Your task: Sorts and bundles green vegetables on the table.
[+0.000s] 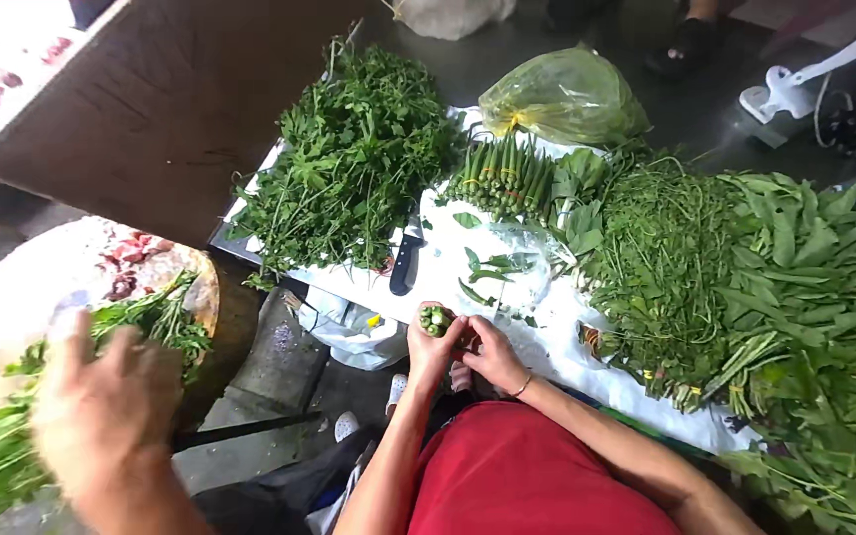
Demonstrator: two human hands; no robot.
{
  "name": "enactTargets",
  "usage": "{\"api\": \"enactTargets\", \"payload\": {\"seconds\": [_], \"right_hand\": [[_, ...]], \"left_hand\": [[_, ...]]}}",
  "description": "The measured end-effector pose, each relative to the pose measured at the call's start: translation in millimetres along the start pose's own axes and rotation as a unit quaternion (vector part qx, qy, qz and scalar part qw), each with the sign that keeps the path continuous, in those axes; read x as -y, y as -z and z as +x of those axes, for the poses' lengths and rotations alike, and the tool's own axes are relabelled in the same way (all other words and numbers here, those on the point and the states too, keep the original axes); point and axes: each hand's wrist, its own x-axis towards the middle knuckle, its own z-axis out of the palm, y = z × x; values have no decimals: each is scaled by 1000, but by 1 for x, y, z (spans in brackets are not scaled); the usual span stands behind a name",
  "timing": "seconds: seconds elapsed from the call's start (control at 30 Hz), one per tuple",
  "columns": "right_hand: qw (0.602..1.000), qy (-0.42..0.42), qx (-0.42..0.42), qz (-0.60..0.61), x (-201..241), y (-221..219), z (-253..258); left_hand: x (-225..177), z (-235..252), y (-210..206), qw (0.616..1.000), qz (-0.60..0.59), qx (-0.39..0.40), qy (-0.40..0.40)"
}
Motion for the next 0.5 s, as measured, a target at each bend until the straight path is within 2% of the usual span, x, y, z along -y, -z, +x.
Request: {"api": "enactTargets", "payload": {"seconds": [0.13,0.23,0.3,0.4,0.5], "right_hand": [[1000,13,-18,21,-6,21,4],[997,57,-60,0,-1,37,8],[995,92,-37,-28,7,43,13],[996,77,24,-44,19,52,24],[998,45,41,-31,20,64,33]], "left_hand": [[-1,5,8,993,106,34,-39],[-7,8,10,988,136,77,-9],[-7,9,6,982,146,119,22],[-10,11,-6,972,69,190,118],[-9,16,-16,949,-31,241,201]]}}
